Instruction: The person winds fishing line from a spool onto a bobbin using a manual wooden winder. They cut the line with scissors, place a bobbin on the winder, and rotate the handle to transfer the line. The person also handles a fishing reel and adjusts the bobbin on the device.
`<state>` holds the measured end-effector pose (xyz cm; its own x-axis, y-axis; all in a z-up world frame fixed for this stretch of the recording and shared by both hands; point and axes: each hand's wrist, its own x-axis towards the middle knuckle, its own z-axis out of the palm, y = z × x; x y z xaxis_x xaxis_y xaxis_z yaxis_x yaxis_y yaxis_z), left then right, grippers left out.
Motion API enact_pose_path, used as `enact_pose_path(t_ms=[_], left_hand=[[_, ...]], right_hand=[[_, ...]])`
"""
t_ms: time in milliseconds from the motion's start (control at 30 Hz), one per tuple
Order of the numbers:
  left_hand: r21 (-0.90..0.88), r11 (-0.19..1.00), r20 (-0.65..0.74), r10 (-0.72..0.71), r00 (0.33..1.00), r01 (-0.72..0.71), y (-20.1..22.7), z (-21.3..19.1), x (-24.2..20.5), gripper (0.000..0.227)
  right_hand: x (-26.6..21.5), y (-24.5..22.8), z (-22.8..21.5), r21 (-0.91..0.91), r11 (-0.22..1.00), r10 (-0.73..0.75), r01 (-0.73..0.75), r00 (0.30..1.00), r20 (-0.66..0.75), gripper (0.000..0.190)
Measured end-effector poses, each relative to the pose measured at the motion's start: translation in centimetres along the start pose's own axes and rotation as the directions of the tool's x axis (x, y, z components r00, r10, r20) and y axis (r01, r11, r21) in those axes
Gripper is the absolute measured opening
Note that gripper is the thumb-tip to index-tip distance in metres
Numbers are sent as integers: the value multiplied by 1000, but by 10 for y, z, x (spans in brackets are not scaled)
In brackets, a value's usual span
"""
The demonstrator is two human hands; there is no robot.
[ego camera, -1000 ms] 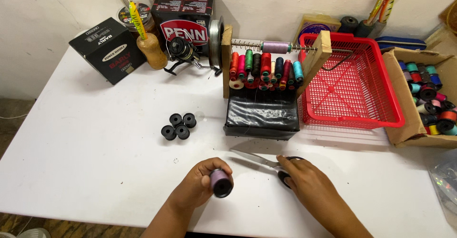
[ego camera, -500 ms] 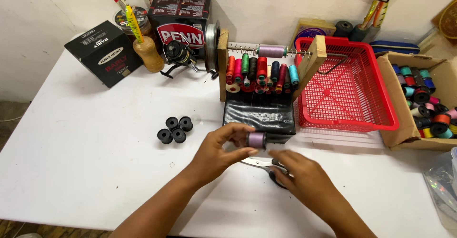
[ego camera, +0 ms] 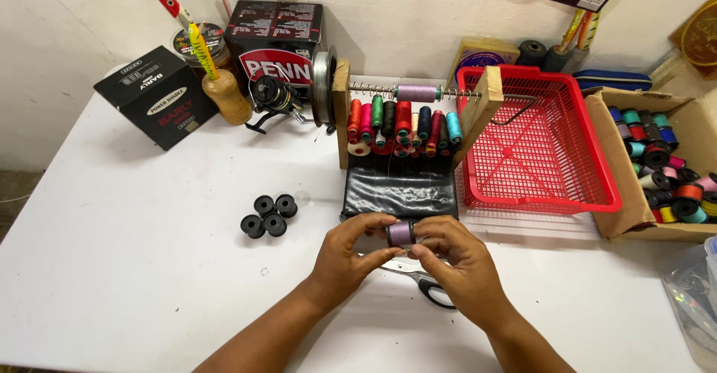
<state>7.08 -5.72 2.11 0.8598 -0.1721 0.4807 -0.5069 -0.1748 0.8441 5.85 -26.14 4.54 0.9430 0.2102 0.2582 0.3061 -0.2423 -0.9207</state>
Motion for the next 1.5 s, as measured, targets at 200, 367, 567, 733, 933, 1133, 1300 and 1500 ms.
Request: enact_pose_path(t_ms=[200,367,567,733,933,1133,1300,1500], left_hand=[[127,992,-45,32,998,-26,-9,4,-6,43],[113,994,-10,5,1000,-4,-13,9,-9,64],[227,974,87,5,996,-25,-20,12,-11,63],[265,963,108,21,994,-49,-18,16,-16,58],[275,955,83,94,992,-113,-15,18,-17,47],[224,966,139,103,985,-132,-16,22,-18,43],[173,971,223,123,967,-163,-17,24,-17,36],[168,978,285,70,956,-122,-18,27,-19,33]], right_hand=[[-4,4,8,-83,996,6,-13,997,-77,5],[-3,13,-2,-142,990,-42,26,993,-111,5],[6,29,-56,-209,978,-57,11,975,-217,6],[18,35,-109,-312,934,79,-176,950,-301,11],[59,36,-145,-318,838,291,-444,855,-429,9],[123,43,-154,-363,774,364,-519,833,-416,8],[183,91,-163,-274,785,460,-555,819,-343,10],[248,155,-181,-388,736,417,-555,823,-385,9]])
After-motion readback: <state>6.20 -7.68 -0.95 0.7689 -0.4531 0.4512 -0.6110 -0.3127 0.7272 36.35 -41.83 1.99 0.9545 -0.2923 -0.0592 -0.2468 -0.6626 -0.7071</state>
